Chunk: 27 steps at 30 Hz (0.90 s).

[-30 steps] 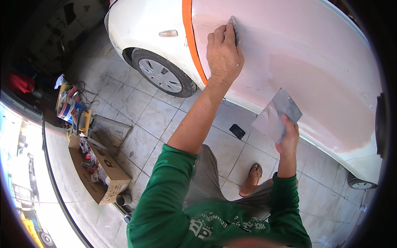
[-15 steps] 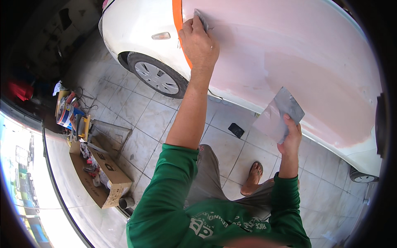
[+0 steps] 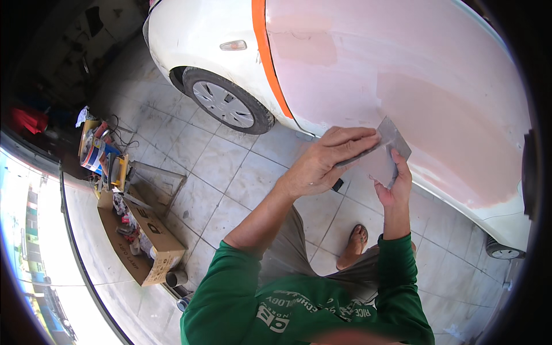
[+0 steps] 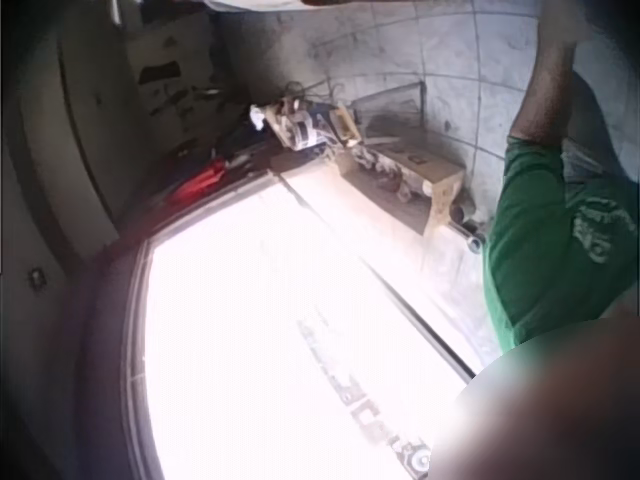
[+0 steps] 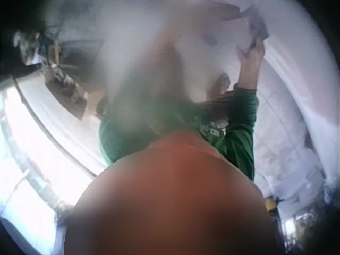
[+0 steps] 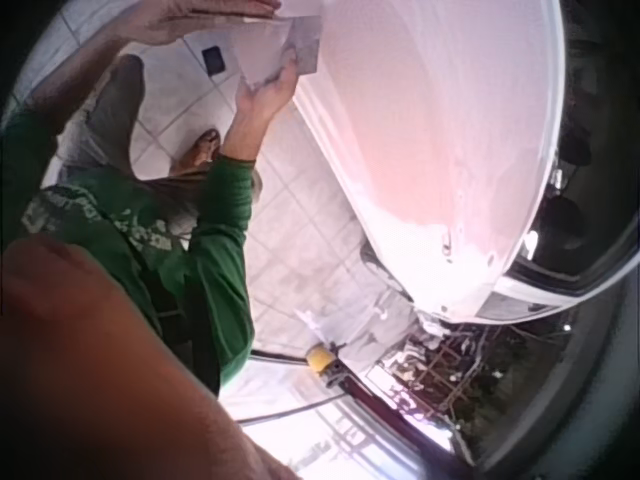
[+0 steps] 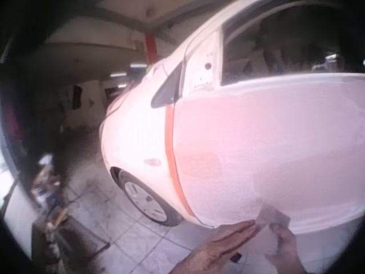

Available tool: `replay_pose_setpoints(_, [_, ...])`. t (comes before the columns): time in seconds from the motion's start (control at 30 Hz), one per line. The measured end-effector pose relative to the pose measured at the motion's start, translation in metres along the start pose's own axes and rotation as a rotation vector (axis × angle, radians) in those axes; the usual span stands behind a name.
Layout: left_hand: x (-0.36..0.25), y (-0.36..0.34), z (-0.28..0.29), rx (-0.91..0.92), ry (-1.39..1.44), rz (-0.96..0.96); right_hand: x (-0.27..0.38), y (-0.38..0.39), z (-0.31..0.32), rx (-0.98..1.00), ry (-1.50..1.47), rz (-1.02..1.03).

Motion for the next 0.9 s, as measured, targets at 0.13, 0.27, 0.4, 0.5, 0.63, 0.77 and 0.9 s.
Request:
replay_pose_setpoints(0.13, [0.032,0.07,0.026,0.304,-0.319,0.266,0.009,0.015,-0.024,0.205,-0.196,0.036])
replay_pose_setpoints(0.27, [0.056,0.027,0.082,0.032,-0.57,0.163,0.01,0.026,-0.032,0.122,-0.059,0.073])
replay_pose_setpoints(0.4, [0.063,-0.032,0.111,-0.066,-0.854,0.135,0.007,0.023,-0.02,0.04,0.077,0.06])
replay_pose_setpoints(0.5, [0.074,-0.069,0.129,-0.055,-1.204,-0.088,0.009,0.027,-0.019,0.002,0.137,0.05])
replay_pose_setpoints(0.63, [0.086,-0.113,0.139,-0.067,-1.204,-0.215,0.016,0.031,-0.013,-0.017,0.145,0.054])
replay_pose_setpoints(0.77, [0.107,-0.1,0.125,-0.11,-1.177,-0.118,0.021,0.034,-0.007,-0.031,0.149,0.066])
replay_pose_setpoints(0.9, [0.129,-0.066,0.108,-0.183,-1.204,-0.126,0.026,0.036,-0.002,-0.038,0.155,0.073])
Point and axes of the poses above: each hand's wrist, its own y-axis away from the middle knuckle, its own z-axis out of the back of the hand, x = y × z, the point moved 1 cm from there along -y, towards the middle knuckle, and after that the axes turned 11 degrees about -z, right-handed, at the moved point
